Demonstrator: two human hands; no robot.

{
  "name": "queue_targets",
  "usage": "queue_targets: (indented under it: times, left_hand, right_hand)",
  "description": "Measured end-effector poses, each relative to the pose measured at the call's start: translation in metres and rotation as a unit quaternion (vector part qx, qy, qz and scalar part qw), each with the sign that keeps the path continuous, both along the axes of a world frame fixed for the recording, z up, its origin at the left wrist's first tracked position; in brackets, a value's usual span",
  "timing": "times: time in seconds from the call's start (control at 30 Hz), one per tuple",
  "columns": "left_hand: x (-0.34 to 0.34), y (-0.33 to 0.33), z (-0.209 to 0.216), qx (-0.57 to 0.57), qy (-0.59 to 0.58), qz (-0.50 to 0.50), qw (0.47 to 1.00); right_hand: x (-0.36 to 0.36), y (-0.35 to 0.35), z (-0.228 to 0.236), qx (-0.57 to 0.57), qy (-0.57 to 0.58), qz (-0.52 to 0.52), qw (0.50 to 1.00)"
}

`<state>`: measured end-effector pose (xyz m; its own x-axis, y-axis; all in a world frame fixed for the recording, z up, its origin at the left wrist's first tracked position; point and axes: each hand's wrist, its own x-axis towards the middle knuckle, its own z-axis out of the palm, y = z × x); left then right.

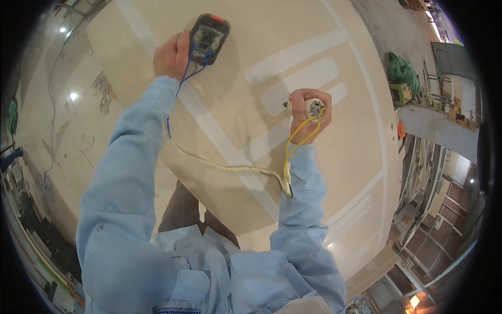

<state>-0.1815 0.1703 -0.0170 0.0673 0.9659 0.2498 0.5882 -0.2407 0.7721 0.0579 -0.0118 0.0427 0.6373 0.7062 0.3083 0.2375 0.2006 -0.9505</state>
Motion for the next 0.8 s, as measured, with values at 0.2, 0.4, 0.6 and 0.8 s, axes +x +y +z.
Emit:
queue_targets:
  times: [0.2, 0.4, 0.6, 0.8]
  left_hand:
    - [0.002, 0.001, 0.001, 0.027, 0.003, 0.003, 1.000]
    - [0.003, -0.004, 0.002, -0.001, -0.027, 0.003, 1.000]
    - [0.003, -0.002, 0.004, -0.020, -0.021, 0.005, 1.000]
    - [0.002, -0.003, 0.002, -0.003, -0.037, 0.000, 0.999]
  right_hand:
    - [0.000, -0.006, 0.001, -0.002, 0.021, -0.010, 1.000]
    - [-0.009, -0.013, 0.000, -0.039, 0.023, 0.024, 0.999]
    - [-0.013, -0.006, 0.005, -0.027, 0.036, 0.030, 0.999]
    - [-0.017, 0.001, 0.007, -0.042, 0.025, 0.046, 0.998]
